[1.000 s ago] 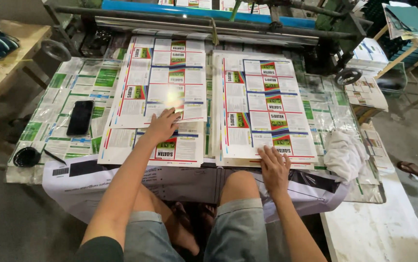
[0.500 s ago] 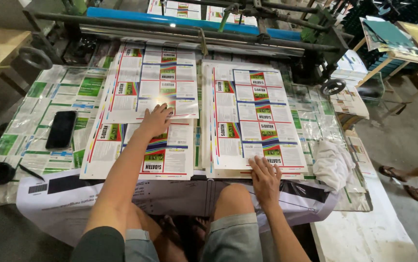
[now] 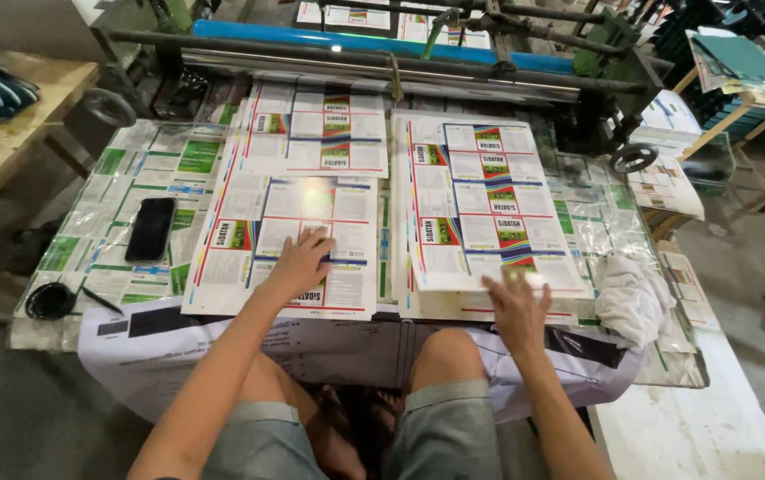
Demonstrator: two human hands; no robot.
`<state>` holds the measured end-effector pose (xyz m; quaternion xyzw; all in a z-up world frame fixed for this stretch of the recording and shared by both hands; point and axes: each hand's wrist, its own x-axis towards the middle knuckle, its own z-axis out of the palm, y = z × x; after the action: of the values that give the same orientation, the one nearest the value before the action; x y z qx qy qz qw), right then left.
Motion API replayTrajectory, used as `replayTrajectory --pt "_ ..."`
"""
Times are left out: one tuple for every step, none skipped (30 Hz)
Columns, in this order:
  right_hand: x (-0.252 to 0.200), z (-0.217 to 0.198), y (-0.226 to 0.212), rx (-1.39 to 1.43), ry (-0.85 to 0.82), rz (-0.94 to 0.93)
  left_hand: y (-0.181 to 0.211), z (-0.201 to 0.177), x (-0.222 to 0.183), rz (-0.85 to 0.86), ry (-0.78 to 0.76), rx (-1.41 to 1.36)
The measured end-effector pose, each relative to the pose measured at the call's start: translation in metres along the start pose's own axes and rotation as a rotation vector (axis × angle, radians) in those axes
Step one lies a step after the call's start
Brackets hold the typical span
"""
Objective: The person sits on the floor and sorts printed sheets from a machine, stacking them into two piles on the table. They occasionally adjust the machine's lever and wipe the surface with a cloth.
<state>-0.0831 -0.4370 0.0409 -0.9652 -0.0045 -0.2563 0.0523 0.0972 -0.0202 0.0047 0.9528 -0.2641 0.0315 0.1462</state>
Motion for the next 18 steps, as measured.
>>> replayTrajectory --pt "0.001 -0.009 -0.002 0.024 0.034 0.042 0.007 -0.007 -0.021 0.015 -0.023 0.004" --pt "0.003 -0.019 -0.005 0.048 0.068 0.085 0.014 -0.015 -0.041 0.031 -0.045 0.007" --pt "-0.002 -0.008 -0.003 0.055 0.065 0.085 0.023 -0.024 -0.054 0.025 -0.049 0.012" --pt "-0.007 0.003 -0.002 0.064 0.049 0.084 0.032 -0.033 -0.068 -0.020 -0.109 0.002" --pt "-0.014 0.013 0.001 0.068 0.032 0.086 0.043 -0.040 -0.080 -0.062 -0.168 -0.011" --pt "-0.021 0.016 -0.004 0.071 0.028 0.088 0.046 -0.043 -0.091 -0.063 -0.173 -0.010" --pt "-0.028 0.018 -0.006 0.004 -0.062 0.052 0.051 -0.046 -0.100 -0.041 -0.127 -0.019" --pt "-0.034 0.021 -0.009 -0.062 -0.152 0.016 0.055 -0.048 -0.108 -0.018 -0.080 -0.028" --pt "-0.034 0.024 -0.007 -0.066 -0.149 0.019 0.051 -0.043 -0.108 -0.011 -0.078 -0.028" --pt "-0.035 0.027 -0.005 -0.085 -0.167 0.001 0.048 -0.037 -0.109 0.001 -0.038 -0.051" --pt "-0.039 0.030 -0.004 -0.102 -0.190 -0.017 0.044 -0.030 -0.113 0.013 -0.002 -0.075" --pt "-0.038 0.033 -0.002 -0.104 -0.190 -0.012 0.043 -0.029 -0.111 0.018 -0.004 -0.076" --pt "-0.040 0.035 0.000 -0.097 -0.204 -0.016 0.042 -0.027 -0.111 0.001 0.022 -0.093" --pt "-0.041 0.037 0.002 -0.089 -0.218 -0.020 0.040 -0.025 -0.111 -0.016 0.047 -0.109" --pt "-0.033 0.039 0.003 -0.090 -0.216 -0.018 0.039 -0.023 -0.111 -0.013 0.048 -0.109" --pt "-0.026 0.042 0.005 -0.075 -0.232 -0.014 0.038 -0.022 -0.111 -0.006 0.070 -0.138" --pt "-0.018 0.044 0.007 -0.059 -0.250 -0.012 0.037 -0.021 -0.111 -0.001 0.093 -0.167" --pt "-0.012 0.045 0.008 -0.060 -0.248 -0.012 0.035 -0.018 -0.113 0.001 0.094 -0.167"
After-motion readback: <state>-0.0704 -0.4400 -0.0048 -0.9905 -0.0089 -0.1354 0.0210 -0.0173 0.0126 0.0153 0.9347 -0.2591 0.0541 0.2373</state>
